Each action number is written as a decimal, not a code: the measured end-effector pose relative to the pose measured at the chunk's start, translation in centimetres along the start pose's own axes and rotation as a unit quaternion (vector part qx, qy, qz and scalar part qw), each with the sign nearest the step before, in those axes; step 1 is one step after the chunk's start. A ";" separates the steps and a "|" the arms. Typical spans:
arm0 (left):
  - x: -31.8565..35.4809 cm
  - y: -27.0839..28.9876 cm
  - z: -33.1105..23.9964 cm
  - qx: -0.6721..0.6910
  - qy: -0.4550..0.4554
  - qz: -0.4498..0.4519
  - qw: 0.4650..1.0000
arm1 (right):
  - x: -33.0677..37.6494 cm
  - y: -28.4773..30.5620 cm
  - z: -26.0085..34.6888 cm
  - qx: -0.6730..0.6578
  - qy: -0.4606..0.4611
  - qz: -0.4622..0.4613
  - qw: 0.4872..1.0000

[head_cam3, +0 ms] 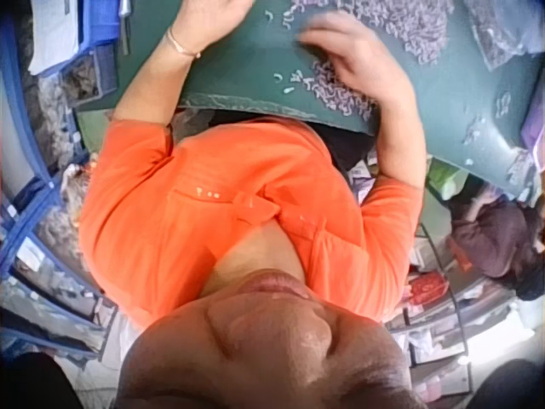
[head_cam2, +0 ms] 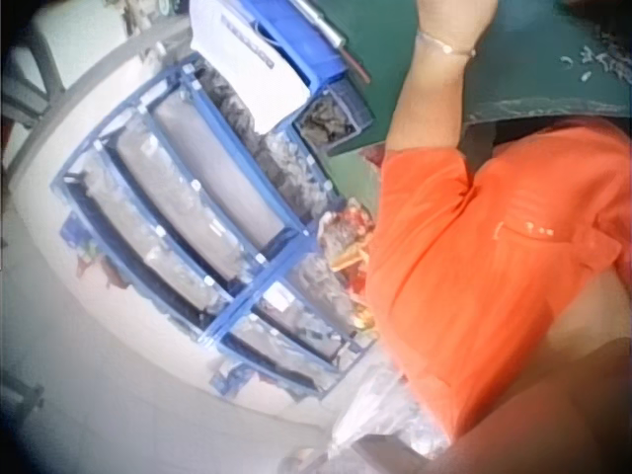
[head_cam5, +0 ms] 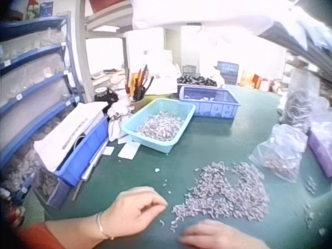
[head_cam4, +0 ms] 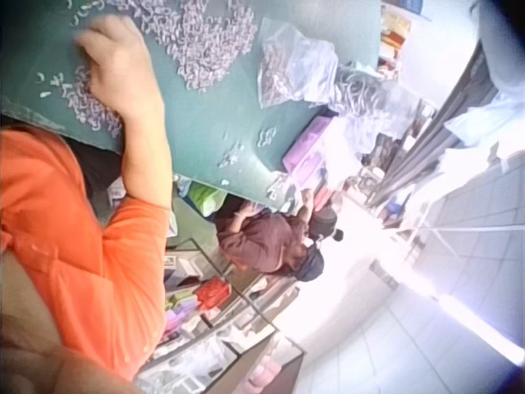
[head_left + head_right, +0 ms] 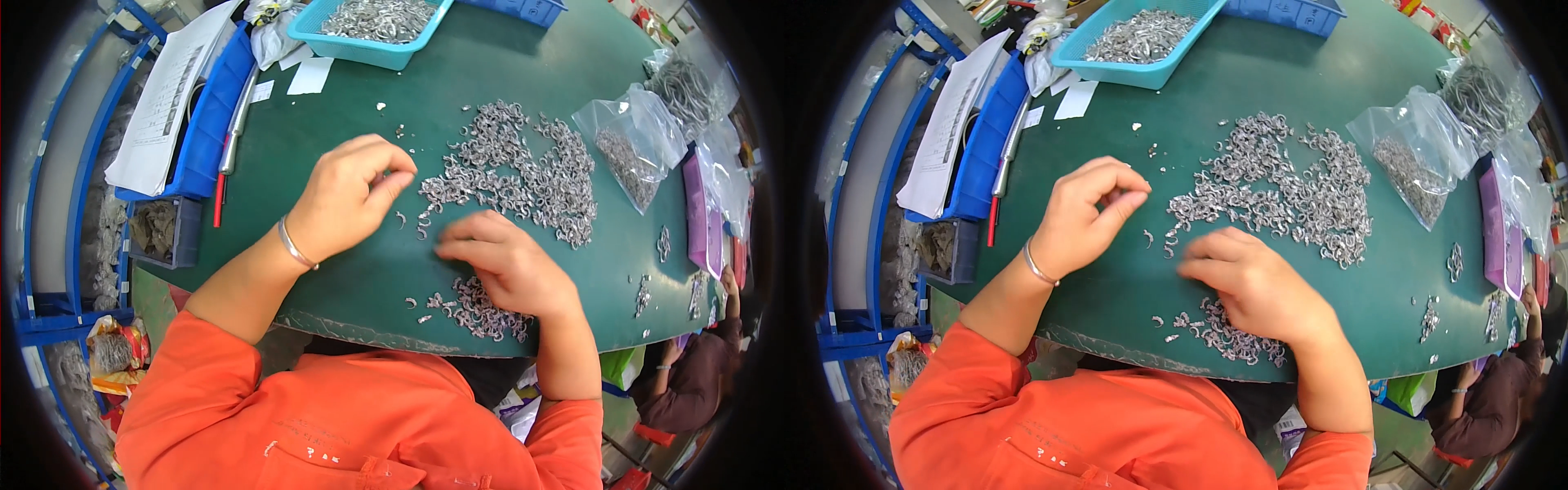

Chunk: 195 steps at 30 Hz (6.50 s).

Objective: The person sits at a green workbench and repeatedly picks up small metal rings and pins from a pile. They insert the pins into the rings and place the assembled units into a light blue plastic basket. The process is repetitive and involves handling small components by hand.

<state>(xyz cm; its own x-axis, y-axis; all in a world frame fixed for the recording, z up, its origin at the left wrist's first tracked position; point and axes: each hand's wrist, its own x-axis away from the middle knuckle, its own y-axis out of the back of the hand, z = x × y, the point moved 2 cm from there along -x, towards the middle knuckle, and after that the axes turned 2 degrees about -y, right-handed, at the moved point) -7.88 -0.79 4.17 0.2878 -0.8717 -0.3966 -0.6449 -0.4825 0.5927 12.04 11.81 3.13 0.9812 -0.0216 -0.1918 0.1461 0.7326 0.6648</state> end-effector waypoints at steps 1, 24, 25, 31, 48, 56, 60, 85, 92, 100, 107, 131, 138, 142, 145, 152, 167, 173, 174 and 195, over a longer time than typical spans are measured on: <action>0.0 0.0 0.4 -0.027 -0.006 0.013 1.000 | -0.9 -1.0 0.5 0.040 0.030 -0.049 0.998; 1.3 -0.6 1.1 -0.073 -0.024 0.181 0.981 | 0.6 1.1 -1.2 -0.052 -0.056 -0.023 0.997; 1.3 -0.8 1.5 -0.076 -0.043 0.171 0.981 | 0.6 1.1 -1.1 -0.048 -0.052 -0.021 0.997; 1.7 -2.2 -0.2 0.057 -0.030 0.200 0.978 | 0.4 0.6 -1.1 -0.009 -0.135 -0.105 0.985; 2.1 -3.4 -0.1 0.043 -0.070 0.130 0.988 | 0.8 1.4 -1.2 -0.001 -0.099 -0.025 0.995; 2.4 -4.0 0.3 0.003 -0.137 0.172 0.976 | -0.9 -0.7 -1.1 0.059 -0.009 -0.124 0.990; 2.4 -3.1 -0.1 0.091 -0.084 0.247 0.961 | -1.0 -1.0 -0.8 0.090 -0.011 -0.086 0.992; 2.5 -3.0 -0.6 0.120 -0.051 0.297 0.946 | 0.6 0.5 -1.0 -0.045 -0.042 -0.006 0.998; 2.0 -3.9 0.0 0.018 -0.029 0.095 0.995 | 0.5 -0.1 -1.5 0.038 -0.026 0.015 0.999; 2.5 -4.5 0.2 -0.030 -0.102 0.133 0.985 | -0.3 -1.0 -1.5 0.035 -0.013 -0.092 0.995; 5.1 -2.5 -1.4 0.045 -0.054 0.193 0.979 | -0.3 -1.0 -1.7 0.053 -0.014 -0.111 0.992; 1.3 -5.1 -0.9 0.146 0.073 0.133 0.978 | 1.6 -1.9 0.8 0.210 -0.147 -0.237 0.937; 2.8 -3.9 -2.7 0.189 0.068 0.213 0.956 | 3.6 -1.1 0.5 0.229 -0.192 -0.271 0.915; 2.8 -4.9 -2.7 0.188 -0.018 0.229 0.955 | 1.4 -1.3 0.0 0.267 -0.182 -0.254 0.912; 3.0 -4.0 -2.6 0.147 -0.015 0.211 0.966 | 1.9 -0.9 -0.2 0.251 -0.177 -0.254 0.917; 3.1 -4.7 -2.0 0.137 -0.008 0.246 0.960 | 4.7 -0.3 1.4 0.037 -0.270 -0.319 0.908; -10.4 2.5 4.6 -0.090 -0.044 -0.225 0.969 | 1.9 -0.4 0.1 0.136 -0.213 -0.292 0.922; -9.7 2.3 5.6 -0.209 -0.137 -0.218 0.944 | 1.8 -0.8 -0.2 0.136 -0.201 -0.261 0.934; -8.8 1.6 4.9 -0.177 -0.139 -0.185 0.957 | 1.9 -1.0 -0.3 0.119 -0.187 -0.238 0.946; -0.7 -8.4 -1.4 -0.027 -0.133 0.120 0.983 | 3.8 -0.9 -1.2 0.147 -0.216 -0.301 0.917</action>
<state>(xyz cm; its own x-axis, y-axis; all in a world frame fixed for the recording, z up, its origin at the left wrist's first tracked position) -1.70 3.76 0.43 -0.0688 -0.9115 -0.4054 -0.6310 -0.2750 0.7254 15.44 11.84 0.95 0.6600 -0.6766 -0.3265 0.6434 0.2846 0.7107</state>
